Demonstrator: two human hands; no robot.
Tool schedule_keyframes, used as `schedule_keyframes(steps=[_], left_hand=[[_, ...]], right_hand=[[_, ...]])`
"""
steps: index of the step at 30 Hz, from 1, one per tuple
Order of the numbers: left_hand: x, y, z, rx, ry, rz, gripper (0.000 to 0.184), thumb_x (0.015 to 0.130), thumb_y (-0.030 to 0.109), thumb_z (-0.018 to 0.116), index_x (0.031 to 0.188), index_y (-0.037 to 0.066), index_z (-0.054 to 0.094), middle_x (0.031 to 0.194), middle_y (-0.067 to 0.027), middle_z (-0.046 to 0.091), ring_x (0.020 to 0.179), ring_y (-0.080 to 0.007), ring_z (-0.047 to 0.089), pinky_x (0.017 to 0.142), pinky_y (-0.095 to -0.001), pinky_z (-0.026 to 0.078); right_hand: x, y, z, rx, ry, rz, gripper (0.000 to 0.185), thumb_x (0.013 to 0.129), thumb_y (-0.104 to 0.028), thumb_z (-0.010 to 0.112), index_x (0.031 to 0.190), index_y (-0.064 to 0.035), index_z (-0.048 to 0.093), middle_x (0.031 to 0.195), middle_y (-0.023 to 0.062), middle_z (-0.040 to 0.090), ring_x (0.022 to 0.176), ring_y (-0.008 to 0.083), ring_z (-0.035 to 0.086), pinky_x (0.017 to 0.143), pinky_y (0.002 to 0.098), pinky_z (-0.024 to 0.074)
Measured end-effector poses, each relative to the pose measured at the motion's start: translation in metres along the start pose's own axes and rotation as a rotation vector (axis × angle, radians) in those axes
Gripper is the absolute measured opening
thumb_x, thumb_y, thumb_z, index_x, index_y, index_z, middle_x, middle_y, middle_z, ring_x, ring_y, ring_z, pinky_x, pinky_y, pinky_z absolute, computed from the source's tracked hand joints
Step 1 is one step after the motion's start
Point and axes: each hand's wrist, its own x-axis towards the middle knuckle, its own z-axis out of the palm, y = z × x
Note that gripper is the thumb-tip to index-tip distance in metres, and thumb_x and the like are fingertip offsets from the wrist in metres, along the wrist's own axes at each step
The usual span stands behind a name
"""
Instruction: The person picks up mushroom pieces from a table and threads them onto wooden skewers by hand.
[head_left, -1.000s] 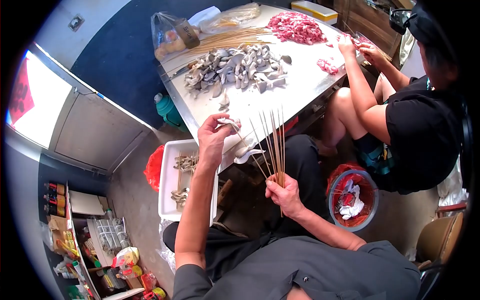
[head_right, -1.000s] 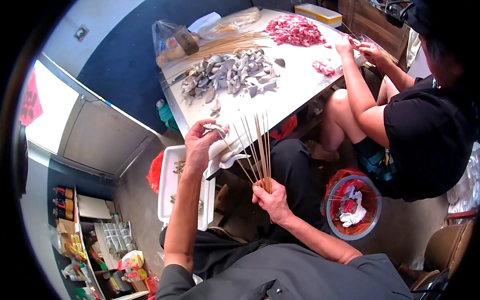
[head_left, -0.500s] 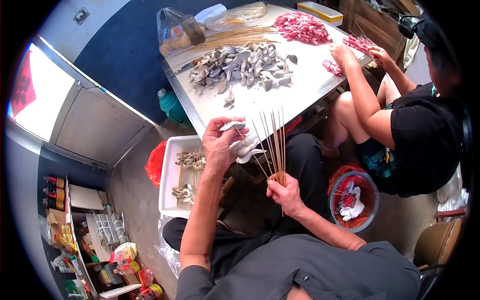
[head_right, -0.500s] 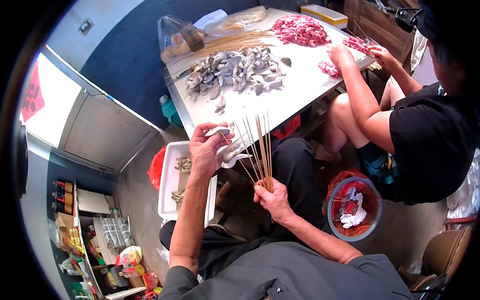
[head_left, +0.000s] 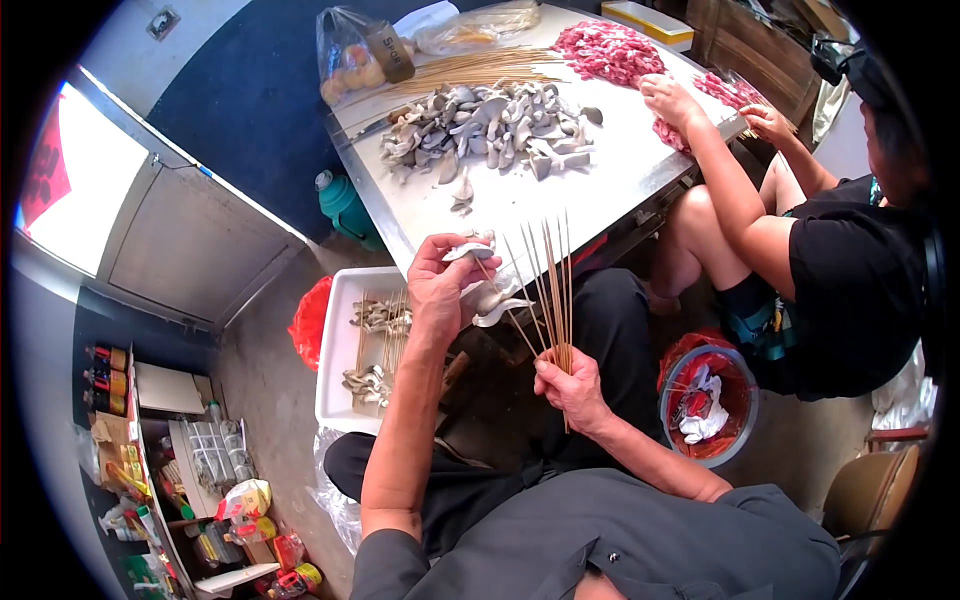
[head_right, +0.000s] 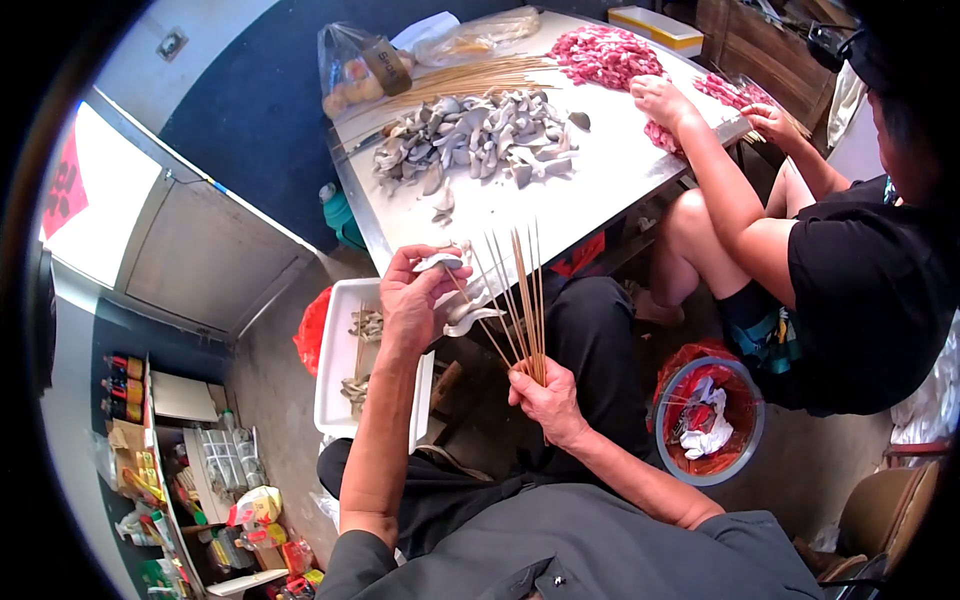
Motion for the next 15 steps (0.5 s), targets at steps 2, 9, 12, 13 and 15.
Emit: schedule_keyframes(steps=[2,9,12,13,15], left_hand=[[-0.001,0.001,-0.001,0.029,-0.011,-0.018,0.013,0.089,-0.002,0.053,0.102,0.002,0.052,0.101,-0.0176,0.065,0.085,-0.0245,0.068,0.074,-0.0320,0.057],[-0.004,0.001,-0.011,0.032,-0.049,0.104,0.012,0.091,0.006,0.050,0.102,0.002,0.055,0.100,-0.0191,0.066,0.089,-0.0255,0.068,0.077,-0.0328,0.054],[-0.008,0.004,-0.009,0.148,-0.116,0.109,0.017,0.093,0.011,0.046,0.096,-0.002,0.057,0.099,-0.0204,0.067,0.092,-0.0245,0.066,0.081,-0.0344,0.053],[-0.012,0.010,-0.008,0.028,-0.175,-0.126,0.022,0.093,0.013,0.044,0.095,-0.003,0.059,0.100,-0.0210,0.066,0.095,-0.0246,0.065,0.086,-0.0349,0.051],[-0.011,0.012,-0.009,0.074,-0.444,-0.213,0.024,0.093,0.018,0.052,0.102,-0.002,0.061,0.108,-0.0189,0.064,0.098,-0.0235,0.063,0.091,-0.0325,0.047]], right_hand=[[0.000,0.001,0.000,0.001,-0.003,0.001,0.007,0.091,-0.013,0.059,0.089,-0.0057,0.057,0.063,0.0003,0.057,0.045,0.0020,0.039,0.041,0.0174,0.0287],[0.001,-0.002,0.001,-0.012,0.005,0.004,0.007,0.090,-0.012,0.059,0.089,-0.0054,0.057,0.063,0.0008,0.057,0.044,0.0022,0.039,0.040,0.0174,0.0283],[0.003,0.002,-0.001,-0.008,0.006,-0.004,0.008,0.091,-0.012,0.059,0.091,-0.0049,0.056,0.063,0.0024,0.057,0.043,0.0026,0.038,0.039,0.0174,0.0276],[0.003,0.004,-0.002,0.000,0.009,-0.014,0.009,0.091,-0.012,0.059,0.092,-0.0044,0.055,0.064,0.0038,0.058,0.042,0.0028,0.038,0.039,0.0174,0.0270],[0.002,0.000,-0.002,0.013,0.010,-0.015,0.009,0.091,-0.012,0.059,0.091,-0.0048,0.056,0.063,0.0025,0.057,0.043,0.0025,0.038,0.039,0.0174,0.0274]])
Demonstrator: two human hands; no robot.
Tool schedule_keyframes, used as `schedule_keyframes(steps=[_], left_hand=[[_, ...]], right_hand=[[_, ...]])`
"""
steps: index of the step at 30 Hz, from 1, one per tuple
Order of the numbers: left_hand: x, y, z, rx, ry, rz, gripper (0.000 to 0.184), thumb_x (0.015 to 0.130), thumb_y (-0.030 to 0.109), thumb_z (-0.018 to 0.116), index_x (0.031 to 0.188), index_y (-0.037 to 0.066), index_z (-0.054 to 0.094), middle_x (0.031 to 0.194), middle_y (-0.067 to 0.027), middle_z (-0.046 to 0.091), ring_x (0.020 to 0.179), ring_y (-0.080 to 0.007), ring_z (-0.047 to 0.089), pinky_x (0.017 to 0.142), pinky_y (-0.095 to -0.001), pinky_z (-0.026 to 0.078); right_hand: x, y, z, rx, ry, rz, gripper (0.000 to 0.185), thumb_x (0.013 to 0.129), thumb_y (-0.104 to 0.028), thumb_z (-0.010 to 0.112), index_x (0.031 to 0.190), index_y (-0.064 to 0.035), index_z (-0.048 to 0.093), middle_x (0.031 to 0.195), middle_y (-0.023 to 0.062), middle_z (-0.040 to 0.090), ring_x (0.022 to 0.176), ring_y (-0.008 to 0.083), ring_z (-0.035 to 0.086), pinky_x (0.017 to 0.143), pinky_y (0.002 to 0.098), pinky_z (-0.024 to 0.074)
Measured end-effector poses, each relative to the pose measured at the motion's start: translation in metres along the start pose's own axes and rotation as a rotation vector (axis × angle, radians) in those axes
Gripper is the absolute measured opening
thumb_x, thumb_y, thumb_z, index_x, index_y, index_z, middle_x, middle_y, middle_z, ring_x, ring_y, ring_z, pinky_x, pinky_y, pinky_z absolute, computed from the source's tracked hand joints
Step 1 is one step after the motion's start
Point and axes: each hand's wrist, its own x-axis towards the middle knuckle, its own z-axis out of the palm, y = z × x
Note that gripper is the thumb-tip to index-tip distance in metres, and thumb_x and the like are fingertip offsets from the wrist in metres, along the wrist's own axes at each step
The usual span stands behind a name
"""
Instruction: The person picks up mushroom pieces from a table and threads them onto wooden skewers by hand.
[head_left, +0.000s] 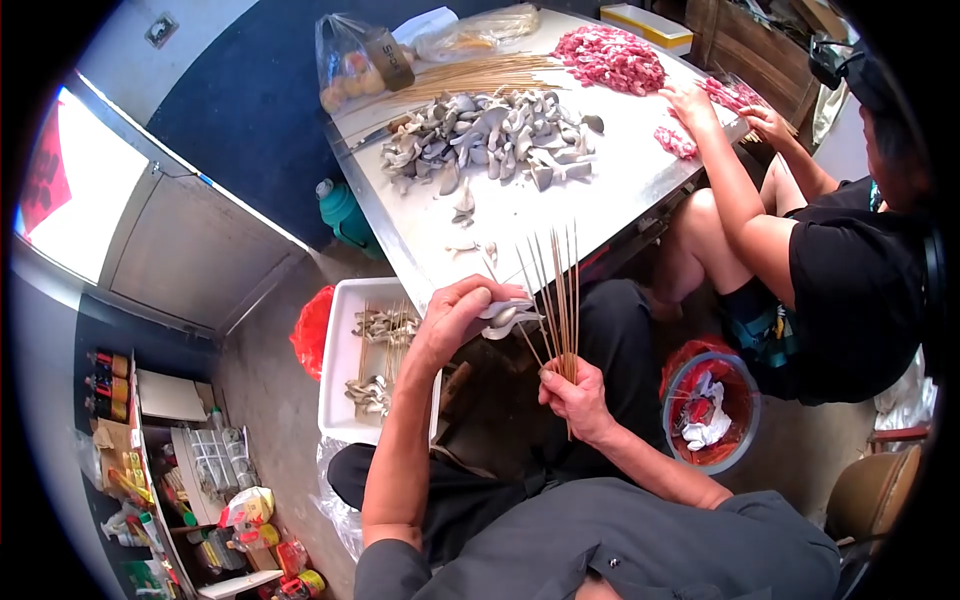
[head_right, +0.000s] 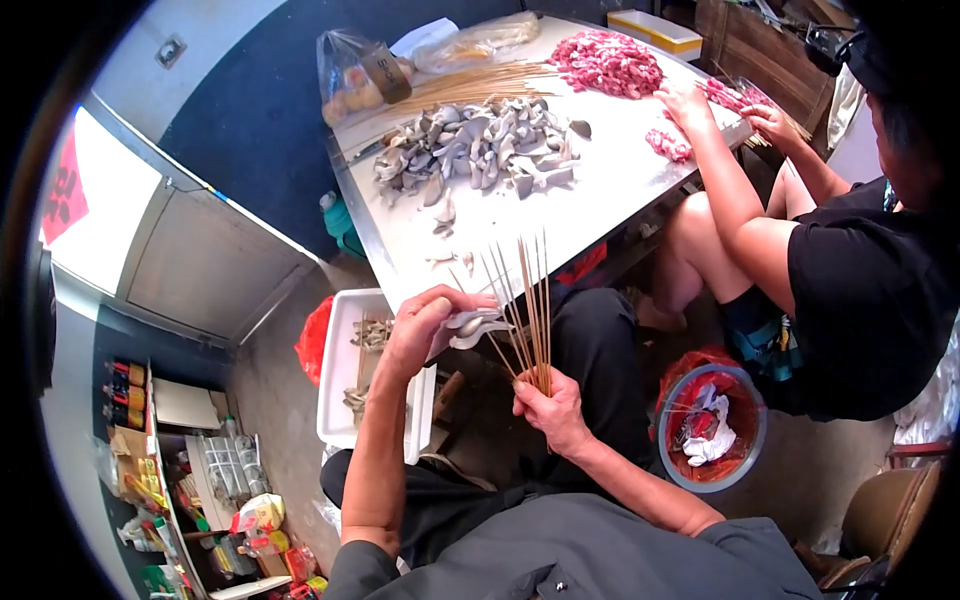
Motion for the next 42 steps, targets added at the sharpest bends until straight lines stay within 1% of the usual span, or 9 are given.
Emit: schedule_keyframes(steps=[2,5,7,10,13,17,23,31,42], left_hand=[[0.005,0.012,-0.004,0.115,-0.015,0.007,0.024,0.092,0.019,0.055,0.101,-0.002,0.063,0.102,-0.0150,0.066,0.098,-0.0192,0.062,0.091,-0.0300,0.046],[0.035,0.019,-0.017,0.459,0.342,0.214,0.020,0.089,0.018,0.062,0.091,-0.001,0.067,0.088,-0.0042,0.069,0.084,-0.0112,0.061,0.079,-0.0261,0.048],[0.066,0.020,-0.033,0.813,0.648,0.363,0.016,0.086,0.015,0.061,0.090,0.000,0.066,0.082,-0.0071,0.068,0.072,-0.0127,0.061,0.066,-0.0269,0.049],[0.113,0.006,-0.070,1.166,0.691,0.411,0.022,0.077,0.019,0.064,0.088,0.002,0.067,0.082,-0.0114,0.065,0.077,-0.0266,0.061,0.073,-0.0361,0.049],[0.131,0.006,-0.071,1.332,0.551,0.203,0.020,0.073,0.020,0.064,0.084,0.004,0.067,0.084,-0.0122,0.063,0.084,-0.0302,0.060,0.077,-0.0394,0.047],[0.135,-0.002,-0.071,1.367,0.541,0.300,0.017,0.072,0.017,0.063,0.082,0.005,0.067,0.083,-0.0126,0.065,0.080,-0.0302,0.062,0.073,-0.0376,0.048],[0.083,0.014,-0.046,0.767,0.572,0.351,0.009,0.078,0.002,0.058,0.085,-0.001,0.062,0.072,-0.0047,0.062,0.069,-0.0134,0.064,0.059,-0.0275,0.049],[0.027,0.007,-0.023,0.128,0.504,0.213,0.013,0.084,0.001,0.063,0.096,-0.004,0.061,0.083,-0.0089,0.064,0.075,-0.0179,0.067,0.071,-0.0282,0.054],[0.015,-0.002,-0.003,-0.099,0.559,0.200,0.010,0.085,-0.002,0.062,0.094,-0.002,0.058,0.089,-0.0126,0.064,0.080,-0.0257,0.068,0.074,-0.0336,0.058]], right_hand=[[0.000,-0.003,0.001,0.013,0.003,-0.004,0.008,0.091,-0.013,0.060,0.089,-0.0052,0.056,0.063,0.0013,0.057,0.044,0.0023,0.039,0.040,0.0174,0.0279],[0.002,-0.006,0.001,0.018,-0.007,-0.009,0.008,0.091,-0.013,0.060,0.089,-0.0052,0.056,0.063,0.0013,0.057,0.044,0.0024,0.039,0.040,0.0173,0.0278],[0.005,-0.006,0.001,0.020,0.003,0.003,0.009,0.091,-0.013,0.060,0.089,-0.0056,0.056,0.063,0.0012,0.057,0.044,0.0025,0.039,0.040,0.0173,0.0284],[0.003,-0.006,0.001,0.004,0.011,0.009,0.009,0.091,-0.014,0.060,0.090,-0.0059,0.056,0.063,0.0009,0.057,0.045,0.0026,0.040,0.041,0.0173,0.0291],[0.001,-0.006,-0.001,0.011,0.011,0.014,0.010,0.091,-0.014,0.061,0.090,-0.0058,0.056,0.063,0.0006,0.057,0.046,0.0028,0.041,0.042,0.0172,0.0297],[-0.003,-0.009,-0.001,0.018,0.016,0.010,0.010,0.090,-0.014,0.060,0.090,-0.0059,0.056,0.063,0.0004,0.057,0.046,0.0029,0.041,0.042,0.0173,0.0298],[0.000,-0.008,-0.001,0.008,0.014,0.006,0.009,0.090,-0.014,0.060,0.090,-0.0057,0.056,0.063,0.0005,0.057,0.046,0.0027,0.041,0.042,0.0173,0.0297],[-0.002,-0.003,0.001,0.005,-0.005,0.001,0.007,0.091,-0.012,0.058,0.088,-0.0057,0.056,0.062,0.0004,0.057,0.045,0.0021,0.039,0.041,0.0173,0.0289],[-0.004,0.004,0.000,0.001,-0.023,0.003,0.008,0.091,-0.013,0.059,0.091,-0.0053,0.056,0.063,0.0015,0.057,0.044,0.0020,0.038,0.040,0.0174,0.0272]])
